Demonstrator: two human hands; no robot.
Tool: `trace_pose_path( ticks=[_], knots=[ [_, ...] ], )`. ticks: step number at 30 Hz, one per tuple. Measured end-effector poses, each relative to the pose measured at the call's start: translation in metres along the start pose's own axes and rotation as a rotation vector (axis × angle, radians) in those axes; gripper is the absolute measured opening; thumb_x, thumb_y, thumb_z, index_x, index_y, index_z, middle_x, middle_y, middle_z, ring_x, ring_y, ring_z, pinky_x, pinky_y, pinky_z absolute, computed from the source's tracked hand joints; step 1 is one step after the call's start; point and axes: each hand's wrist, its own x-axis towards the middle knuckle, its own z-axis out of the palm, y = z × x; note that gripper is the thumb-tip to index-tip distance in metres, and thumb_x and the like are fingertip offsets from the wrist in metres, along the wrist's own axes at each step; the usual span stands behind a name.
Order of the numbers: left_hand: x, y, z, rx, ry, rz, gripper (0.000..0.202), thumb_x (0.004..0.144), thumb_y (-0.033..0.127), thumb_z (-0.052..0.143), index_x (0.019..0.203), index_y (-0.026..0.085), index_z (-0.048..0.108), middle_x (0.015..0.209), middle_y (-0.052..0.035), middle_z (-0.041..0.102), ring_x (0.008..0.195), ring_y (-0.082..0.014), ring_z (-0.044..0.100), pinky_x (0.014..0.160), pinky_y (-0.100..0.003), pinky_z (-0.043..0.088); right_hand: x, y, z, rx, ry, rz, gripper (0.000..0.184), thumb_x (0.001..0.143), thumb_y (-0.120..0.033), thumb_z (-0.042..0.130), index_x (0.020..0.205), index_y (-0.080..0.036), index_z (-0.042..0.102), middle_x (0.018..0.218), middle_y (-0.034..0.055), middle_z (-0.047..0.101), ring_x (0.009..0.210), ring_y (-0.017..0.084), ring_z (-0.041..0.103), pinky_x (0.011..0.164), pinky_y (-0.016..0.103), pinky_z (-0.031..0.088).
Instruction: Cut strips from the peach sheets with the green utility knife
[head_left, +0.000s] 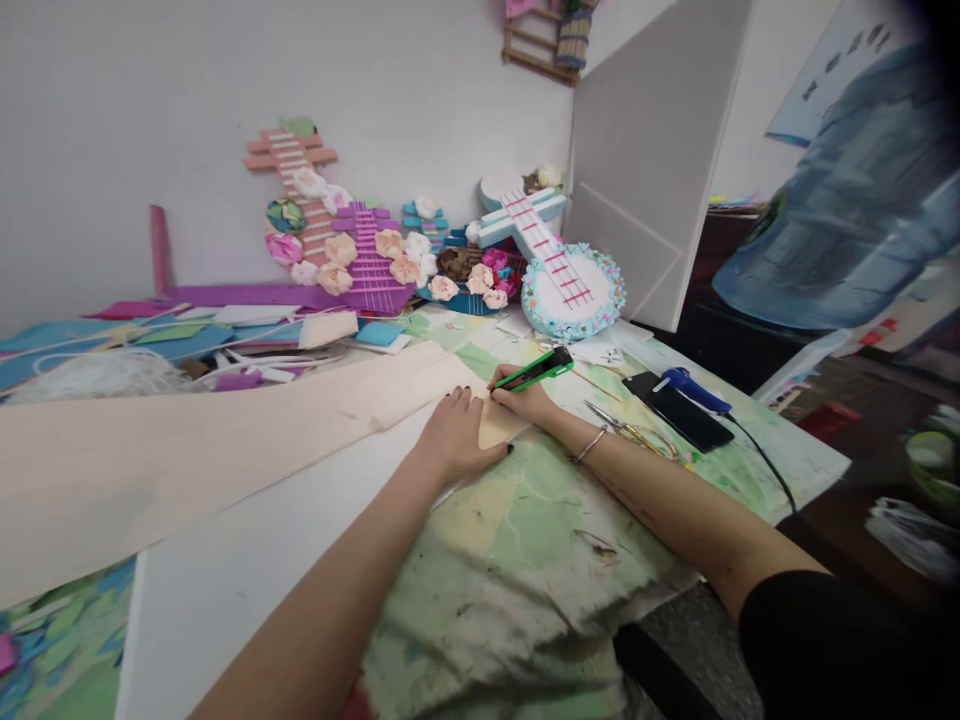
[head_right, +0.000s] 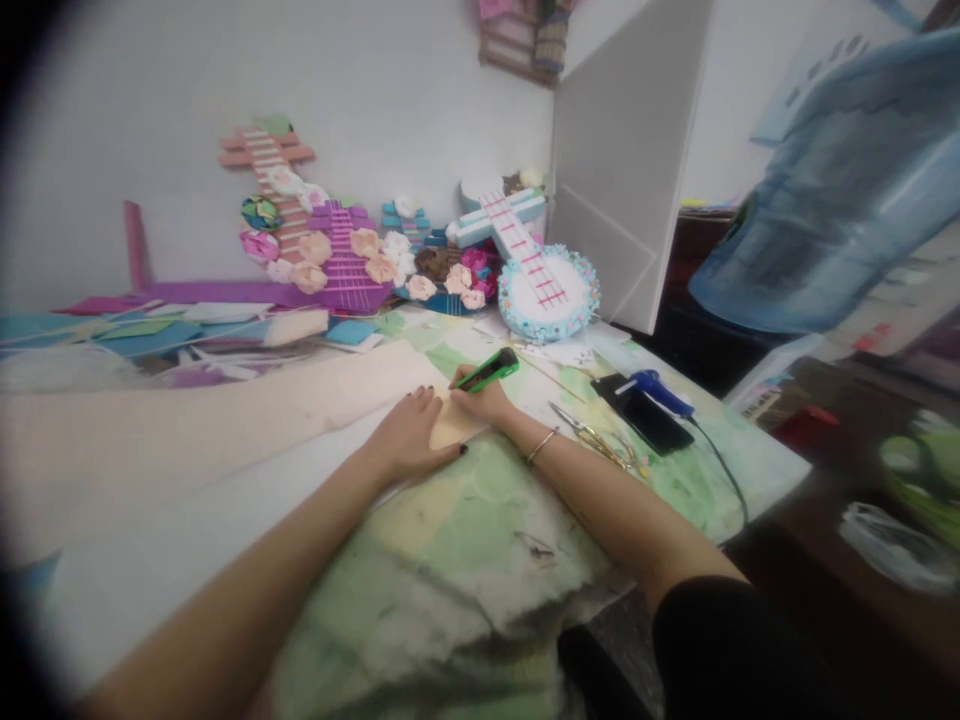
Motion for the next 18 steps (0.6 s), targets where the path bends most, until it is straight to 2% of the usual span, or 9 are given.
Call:
trace_pose_path(
  ticks=[18],
  knots=[
    [0.0004, -0.001, 0.0015, 0.0, 0.006, 0.013, 0.081, 0.08, 0.064, 0.052, 0.131, 0.001, 0.047, 0.143, -0.0275, 0.045, 0.138, -0.0402, 0.035, 0.115, -0.047, 0.026, -0.0062, -0.0004, -0.0034, 0.014, 0.003, 0.021, 0.01, 0.059, -0.023, 0.055, 0.069, -0.019, 0.057, 0.064, -0.0018, 0.055, 0.064, 0.015, 0.05, 0.059, 0.027, 0.038]
  ],
)
